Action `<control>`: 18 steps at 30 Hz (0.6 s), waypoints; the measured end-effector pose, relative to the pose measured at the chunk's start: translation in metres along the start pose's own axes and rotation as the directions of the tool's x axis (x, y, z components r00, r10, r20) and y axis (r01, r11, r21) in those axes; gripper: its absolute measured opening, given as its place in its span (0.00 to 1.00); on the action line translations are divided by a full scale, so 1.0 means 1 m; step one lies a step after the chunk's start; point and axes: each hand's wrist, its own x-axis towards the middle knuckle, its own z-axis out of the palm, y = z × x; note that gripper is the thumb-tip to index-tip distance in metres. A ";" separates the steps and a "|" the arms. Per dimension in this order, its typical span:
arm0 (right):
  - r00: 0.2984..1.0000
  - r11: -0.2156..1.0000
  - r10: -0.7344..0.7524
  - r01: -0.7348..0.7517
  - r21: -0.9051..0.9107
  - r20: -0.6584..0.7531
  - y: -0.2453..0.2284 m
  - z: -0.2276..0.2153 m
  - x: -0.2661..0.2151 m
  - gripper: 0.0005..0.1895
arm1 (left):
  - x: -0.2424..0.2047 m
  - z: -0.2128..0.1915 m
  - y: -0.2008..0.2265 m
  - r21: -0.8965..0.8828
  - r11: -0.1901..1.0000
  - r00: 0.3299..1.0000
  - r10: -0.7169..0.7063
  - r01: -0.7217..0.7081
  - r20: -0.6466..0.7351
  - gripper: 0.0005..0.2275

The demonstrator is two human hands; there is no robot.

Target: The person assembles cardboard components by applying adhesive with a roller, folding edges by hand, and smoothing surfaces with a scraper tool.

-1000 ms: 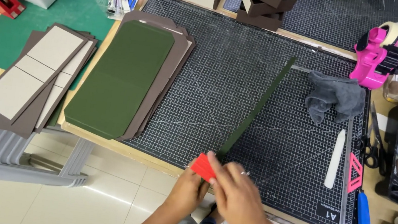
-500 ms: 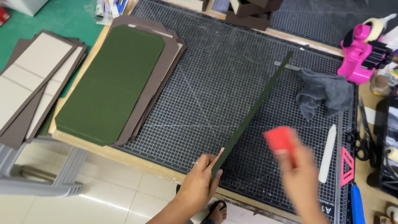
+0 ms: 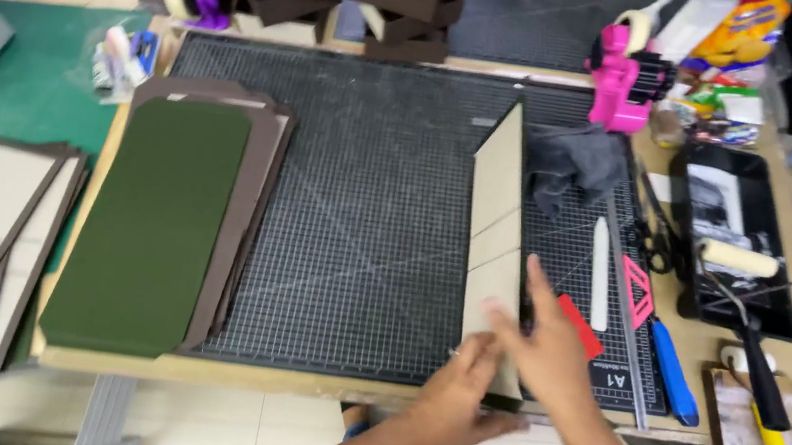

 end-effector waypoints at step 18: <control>0.789 0.690 -0.521 0.163 -0.706 -0.327 0.068 -0.002 -0.039 0.30 | 0.173 -0.118 -0.100 0.436 0.637 0.758 0.623 -0.636 0.194 0.10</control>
